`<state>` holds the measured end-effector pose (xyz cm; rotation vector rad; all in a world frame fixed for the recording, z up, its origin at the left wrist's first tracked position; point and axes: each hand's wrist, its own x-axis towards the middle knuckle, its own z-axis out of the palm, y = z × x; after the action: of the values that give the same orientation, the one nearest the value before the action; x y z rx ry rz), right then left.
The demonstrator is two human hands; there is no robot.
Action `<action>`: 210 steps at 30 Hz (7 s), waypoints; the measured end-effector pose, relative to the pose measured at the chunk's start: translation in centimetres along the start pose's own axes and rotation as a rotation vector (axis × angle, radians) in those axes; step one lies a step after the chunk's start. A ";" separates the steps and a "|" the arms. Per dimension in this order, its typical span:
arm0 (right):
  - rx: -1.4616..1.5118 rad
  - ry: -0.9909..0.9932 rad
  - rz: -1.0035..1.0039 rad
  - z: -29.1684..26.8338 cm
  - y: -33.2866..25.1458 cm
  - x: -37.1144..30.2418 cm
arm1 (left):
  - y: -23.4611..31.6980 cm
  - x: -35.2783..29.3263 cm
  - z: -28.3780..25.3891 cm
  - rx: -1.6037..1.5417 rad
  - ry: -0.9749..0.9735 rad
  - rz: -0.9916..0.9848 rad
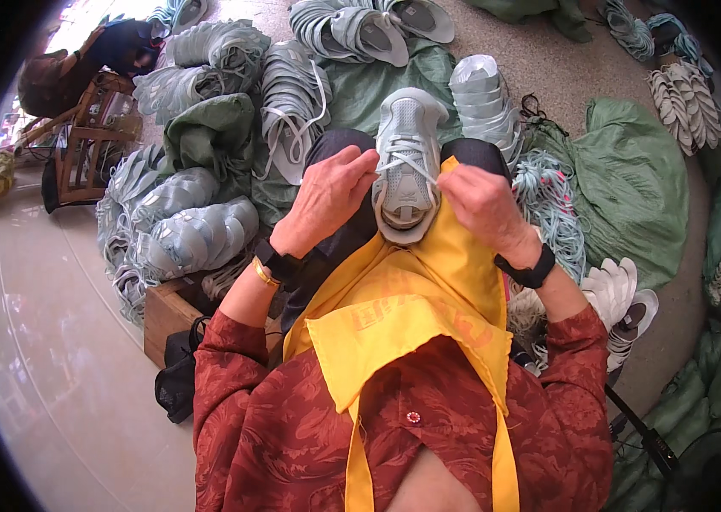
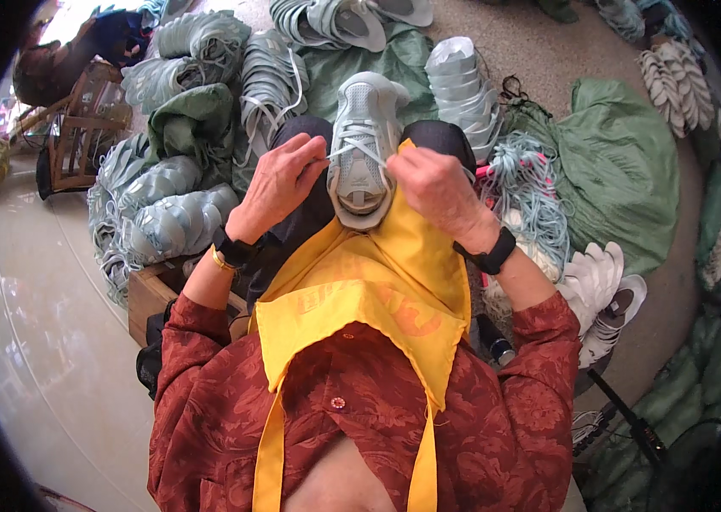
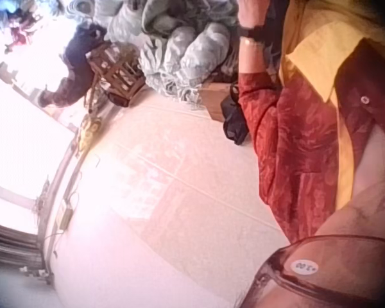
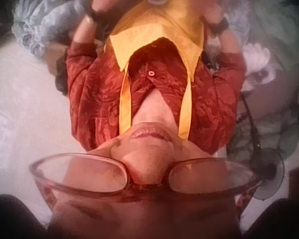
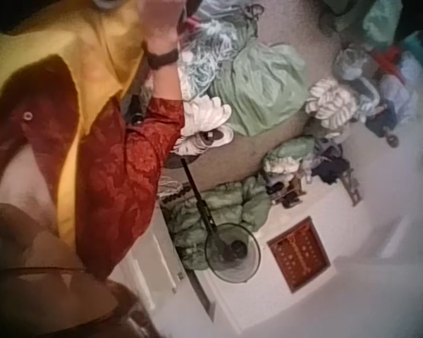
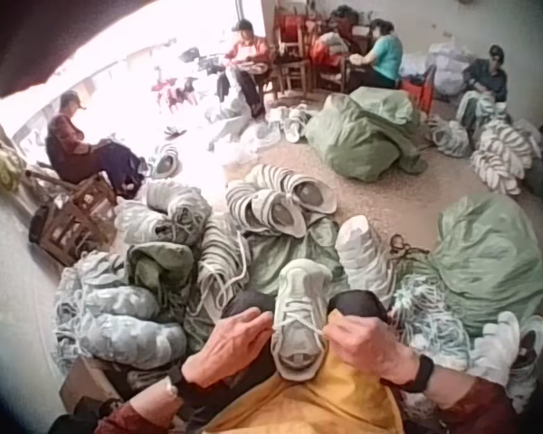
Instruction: The person sits on the floor and laces a white sneaker held on their lap. They thread the laces through the eyelets, pull them tight, and tie a knot. The person then picks up a second shoe and begins the same lacing process.
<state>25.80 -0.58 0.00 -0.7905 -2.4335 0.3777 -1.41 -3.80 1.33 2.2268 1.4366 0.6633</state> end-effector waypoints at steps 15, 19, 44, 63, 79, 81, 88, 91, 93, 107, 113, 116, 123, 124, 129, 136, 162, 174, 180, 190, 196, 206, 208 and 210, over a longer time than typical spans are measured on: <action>-0.087 -0.108 -0.112 -1.8 1.3 0.6 | -0.7 -0.1 -0.3 0.034 0.019 -0.019; -0.056 -0.041 0.026 -1.8 1.1 -1.3 | -1.5 -0.8 -1.2 0.054 0.026 -0.030; -0.019 0.289 1.154 -14.2 13.0 -29.8 | -23.5 -16.1 -20.5 0.518 0.307 -0.923; 0.107 0.003 1.384 -13.1 16.5 -31.5 | -27.0 -19.4 -23.5 0.203 0.214 -0.920; 1.046 0.065 1.066 -4.5 1.2 -7.2 | -9.0 -8.8 -7.4 -0.807 -0.129 -0.816; 0.988 0.017 0.948 -2.6 0.0 -4.8 | -6.0 -7.6 -5.1 -0.907 -0.137 -0.726; 0.396 -0.043 0.614 0.6 0.9 0.4 | -1.7 -3.6 -0.5 -0.747 -0.086 -0.528; 0.602 0.060 0.760 1.9 1.4 0.4 | -1.8 -2.3 1.1 -0.643 -0.012 -0.474; 0.699 0.145 0.776 2.3 1.5 0.3 | -1.2 -1.6 1.4 -0.578 0.025 -0.467; 0.742 0.280 0.747 4.1 1.0 0.5 | -1.5 -0.2 2.9 -0.741 0.154 -0.528; 0.748 0.272 0.760 4.4 1.6 0.5 | -1.8 -0.2 2.7 -0.751 0.129 -0.532; 0.698 0.260 0.773 4.0 1.3 0.8 | -1.9 -0.1 2.8 -0.798 0.144 -0.565; 0.670 0.291 0.760 4.3 0.8 0.5 | -2.3 0.3 3.8 -1.018 0.226 -0.561; 0.678 0.298 0.764 4.4 0.8 0.5 | -2.3 0.4 3.9 -1.016 0.231 -0.560; 0.602 0.295 0.727 4.5 1.0 0.2 | -2.3 0.5 4.9 -0.966 0.311 -0.534; 0.441 0.272 0.657 3.4 0.0 0.8 | -1.9 0.6 5.2 -0.689 0.314 -0.537; 0.093 0.114 0.462 2.9 -1.1 2.1 | -0.8 1.3 3.6 -0.465 0.277 -0.325; -0.303 -0.228 0.225 1.9 -2.1 2.8 | -0.3 0.6 4.7 -0.248 0.360 -0.192; -0.336 -0.193 0.118 2.1 -0.7 2.8 | 0.6 -0.1 4.0 -0.280 0.308 -0.175; -0.244 -0.283 0.028 1.0 0.6 4.0 | 1.1 0.2 5.3 -0.039 0.271 -0.165; -0.125 -0.141 0.106 1.3 0.1 3.0 | 1.0 0.1 5.8 -0.067 0.301 -0.177; -0.163 -0.124 0.119 1.8 1.1 3.5 | 0.6 0.9 6.3 -0.032 0.336 -0.152; -0.163 -0.104 0.119 1.7 0.8 3.6 | 0.8 0.8 6.1 -0.057 0.342 -0.151; -0.172 -0.050 0.088 1.5 0.3 4.0 | 0.8 0.8 6.1 -0.073 0.346 -0.160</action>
<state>22.36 1.95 0.35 -0.9746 -2.5085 0.2253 3.03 -3.91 -2.95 1.9836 1.7004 1.0670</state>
